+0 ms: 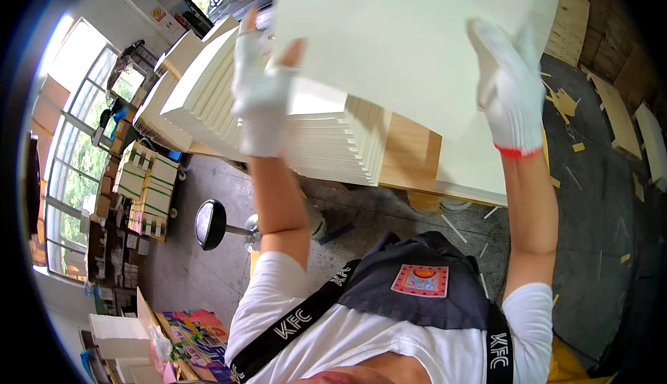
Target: The person repeatedly picks up white rectangular boards from a table and stacks them onto a growing pile. They handle the boards with gloved hands, aligning them carefully before placing them down.
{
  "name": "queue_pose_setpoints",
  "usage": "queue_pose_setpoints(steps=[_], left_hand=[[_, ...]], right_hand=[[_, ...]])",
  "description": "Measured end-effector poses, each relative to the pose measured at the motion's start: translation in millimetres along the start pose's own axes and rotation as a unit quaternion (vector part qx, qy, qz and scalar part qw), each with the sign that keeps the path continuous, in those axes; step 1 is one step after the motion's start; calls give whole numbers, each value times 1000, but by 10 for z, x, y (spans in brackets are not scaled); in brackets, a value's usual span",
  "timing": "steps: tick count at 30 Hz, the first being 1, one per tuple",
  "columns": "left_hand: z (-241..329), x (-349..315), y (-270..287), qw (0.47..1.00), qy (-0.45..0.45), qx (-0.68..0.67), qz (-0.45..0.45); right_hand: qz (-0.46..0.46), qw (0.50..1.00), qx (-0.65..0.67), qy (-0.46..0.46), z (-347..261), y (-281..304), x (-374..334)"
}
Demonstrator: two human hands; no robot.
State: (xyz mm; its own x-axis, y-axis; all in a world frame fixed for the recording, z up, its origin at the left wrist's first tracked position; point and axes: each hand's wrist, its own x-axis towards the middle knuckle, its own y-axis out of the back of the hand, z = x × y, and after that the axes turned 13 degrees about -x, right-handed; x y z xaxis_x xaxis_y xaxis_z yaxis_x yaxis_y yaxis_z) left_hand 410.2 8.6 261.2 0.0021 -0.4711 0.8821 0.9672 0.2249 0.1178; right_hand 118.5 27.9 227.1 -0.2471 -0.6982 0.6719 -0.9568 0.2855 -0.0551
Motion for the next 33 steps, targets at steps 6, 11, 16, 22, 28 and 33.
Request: queue_pose_setpoints(steps=[6,11,16,22,28,33], left_hand=[[-385,220,1381,967,217,-114,68],[-980,285,1906,946,311,97,8],[-1306,-102,1974,836,280,396,-256],[-1047,-77,2409,871,316,233,-297],[-1200,-171,2472,873,347,170,-298],[-1226,-242,2376,897,359,129,-223]], right_hand=[[-135,951,242,-136,223,-1382,564],[-231,953,-25,-196,981,-2121,884],[-348,754,-551,-88,888,-1892,643],[-425,721,-546,-23,-72,-1723,89],[-373,769,-517,50,-85,-1660,-319],[-364,820,-441,24,-4,-1644,-372]])
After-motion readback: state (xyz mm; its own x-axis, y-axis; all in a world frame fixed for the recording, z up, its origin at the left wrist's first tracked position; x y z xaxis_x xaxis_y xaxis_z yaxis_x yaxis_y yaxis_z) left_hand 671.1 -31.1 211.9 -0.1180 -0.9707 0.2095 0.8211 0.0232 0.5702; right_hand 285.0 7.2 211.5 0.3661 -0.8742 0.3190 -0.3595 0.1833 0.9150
